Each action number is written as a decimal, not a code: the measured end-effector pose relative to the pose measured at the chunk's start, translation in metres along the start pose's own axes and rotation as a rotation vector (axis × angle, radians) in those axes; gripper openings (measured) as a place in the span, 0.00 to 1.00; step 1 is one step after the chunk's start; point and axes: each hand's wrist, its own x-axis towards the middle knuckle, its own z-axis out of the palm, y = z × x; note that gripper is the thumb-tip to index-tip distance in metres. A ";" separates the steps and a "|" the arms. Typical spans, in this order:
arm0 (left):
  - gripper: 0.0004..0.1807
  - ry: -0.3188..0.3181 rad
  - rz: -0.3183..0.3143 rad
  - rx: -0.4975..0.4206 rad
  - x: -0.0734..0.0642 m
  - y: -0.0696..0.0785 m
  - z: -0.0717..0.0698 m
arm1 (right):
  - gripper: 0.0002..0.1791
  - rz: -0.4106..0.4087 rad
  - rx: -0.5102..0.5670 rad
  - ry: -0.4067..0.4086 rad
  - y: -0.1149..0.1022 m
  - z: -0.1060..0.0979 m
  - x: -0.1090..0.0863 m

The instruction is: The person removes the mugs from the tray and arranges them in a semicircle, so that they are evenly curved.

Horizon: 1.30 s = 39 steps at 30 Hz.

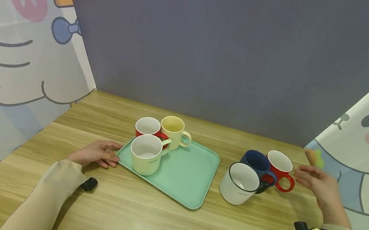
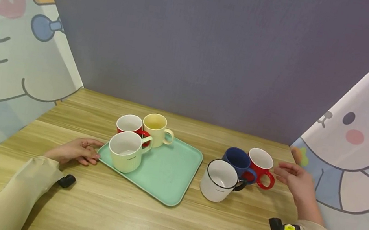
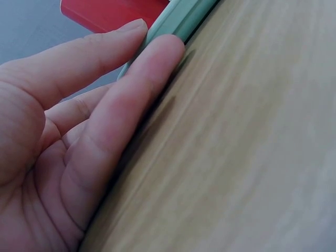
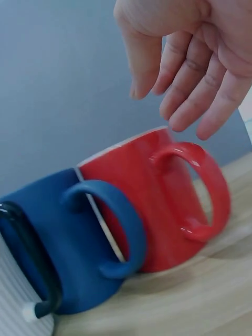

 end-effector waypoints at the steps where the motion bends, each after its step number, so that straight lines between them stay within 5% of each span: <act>1: 0.38 0.000 0.000 0.000 0.000 0.000 0.000 | 0.11 -0.010 -0.017 0.021 -0.003 0.002 0.000; 5: 0.38 0.000 0.001 -0.001 -0.001 0.000 0.001 | 0.10 -0.043 -0.049 0.062 -0.014 0.011 -0.002; 10: 0.39 0.002 0.000 -0.002 0.000 0.001 0.001 | 0.13 -0.085 0.041 0.075 -0.025 0.022 -0.002; 16: 0.38 0.002 0.002 -0.006 0.000 0.001 0.000 | 0.09 -0.165 -0.060 0.110 -0.035 0.042 -0.002; 22: 0.38 0.003 0.001 -0.005 0.000 0.000 0.000 | 0.09 -0.228 -0.013 0.043 -0.044 0.070 -0.002; 29: 0.38 0.004 0.001 -0.010 0.000 0.001 0.001 | 0.20 -0.247 -0.203 -0.002 -0.058 0.100 -0.004; 39: 0.39 0.000 -0.002 0.000 0.002 -0.002 -0.002 | 0.14 -0.298 -0.287 -0.091 -0.078 0.137 -0.004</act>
